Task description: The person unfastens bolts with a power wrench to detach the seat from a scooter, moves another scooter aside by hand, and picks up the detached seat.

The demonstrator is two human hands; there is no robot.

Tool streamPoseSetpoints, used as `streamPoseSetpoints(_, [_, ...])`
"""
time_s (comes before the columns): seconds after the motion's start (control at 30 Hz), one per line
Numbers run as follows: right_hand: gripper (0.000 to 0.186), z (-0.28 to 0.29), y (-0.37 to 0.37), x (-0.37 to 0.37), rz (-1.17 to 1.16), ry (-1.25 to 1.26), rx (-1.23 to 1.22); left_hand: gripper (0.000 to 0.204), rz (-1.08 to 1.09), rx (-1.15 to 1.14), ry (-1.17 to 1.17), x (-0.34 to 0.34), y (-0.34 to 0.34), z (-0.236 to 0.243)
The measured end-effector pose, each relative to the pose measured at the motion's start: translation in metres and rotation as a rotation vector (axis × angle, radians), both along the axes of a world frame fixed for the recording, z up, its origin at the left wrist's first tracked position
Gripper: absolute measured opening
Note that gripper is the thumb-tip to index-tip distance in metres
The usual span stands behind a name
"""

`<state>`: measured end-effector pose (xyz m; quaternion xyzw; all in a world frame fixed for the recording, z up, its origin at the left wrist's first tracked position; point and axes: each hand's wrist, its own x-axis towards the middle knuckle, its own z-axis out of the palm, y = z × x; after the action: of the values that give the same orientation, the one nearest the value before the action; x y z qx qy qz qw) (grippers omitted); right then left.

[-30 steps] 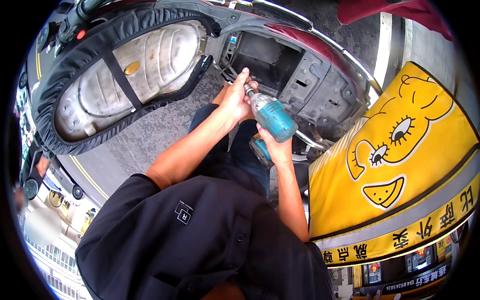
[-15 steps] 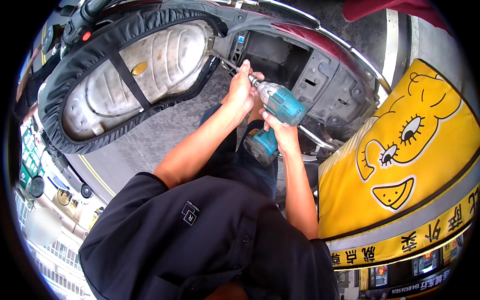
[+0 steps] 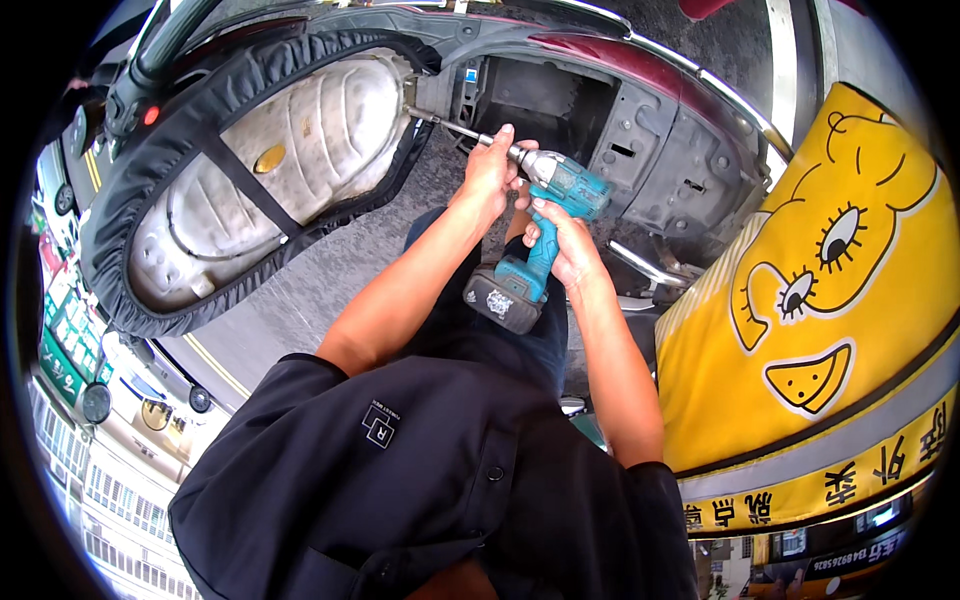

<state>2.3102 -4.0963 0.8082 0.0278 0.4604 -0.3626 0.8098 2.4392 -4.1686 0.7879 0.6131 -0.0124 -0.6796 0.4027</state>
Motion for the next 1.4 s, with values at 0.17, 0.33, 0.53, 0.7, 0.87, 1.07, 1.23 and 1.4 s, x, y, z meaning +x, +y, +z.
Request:
streamPoseSetpoints(0.17, [0.022, -0.005, 0.009, 0.010, -0.105, -0.161, 0.187, 0.026, -0.212, -0.052, -0.138, 0.014, 0.008, -0.005])
streamPoseSetpoints(0.33, [0.020, -0.008, 0.013, 0.018, -0.177, -0.235, 0.212, 0.026, -0.339, -0.027, -0.203, 0.021, 0.004, -0.006])
streamPoseSetpoints(0.53, [0.023, 0.012, -0.003, 0.010, -0.008, 0.105, -0.056, 0.036, -0.155, -0.085, 0.119, 0.042, 0.002, 0.000])
streamPoseSetpoints(0.7, [0.022, 0.027, -0.051, -0.021, 0.324, 0.404, -0.383, 0.037, -0.019, -0.106, -0.059, 0.086, -0.011, 0.005])
streamPoseSetpoints(0.87, [0.021, 0.033, -0.053, -0.017, 0.213, 0.286, -0.190, 0.033, 0.153, -0.041, -0.144, 0.105, -0.022, 0.013])
streamPoseSetpoints(1.07, [0.018, 0.022, -0.030, -0.007, 0.094, 0.166, -0.086, 0.027, 0.245, -0.004, -0.082, 0.094, -0.034, 0.014])
streamPoseSetpoints(1.23, [0.016, 0.018, -0.036, -0.005, 0.091, 0.174, -0.119, 0.026, 0.220, -0.049, -0.135, 0.095, -0.035, 0.010])
streamPoseSetpoints(1.4, [0.020, 0.020, -0.031, -0.008, 0.116, 0.156, -0.103, 0.034, 0.259, -0.083, -0.220, 0.090, -0.029, 0.010])
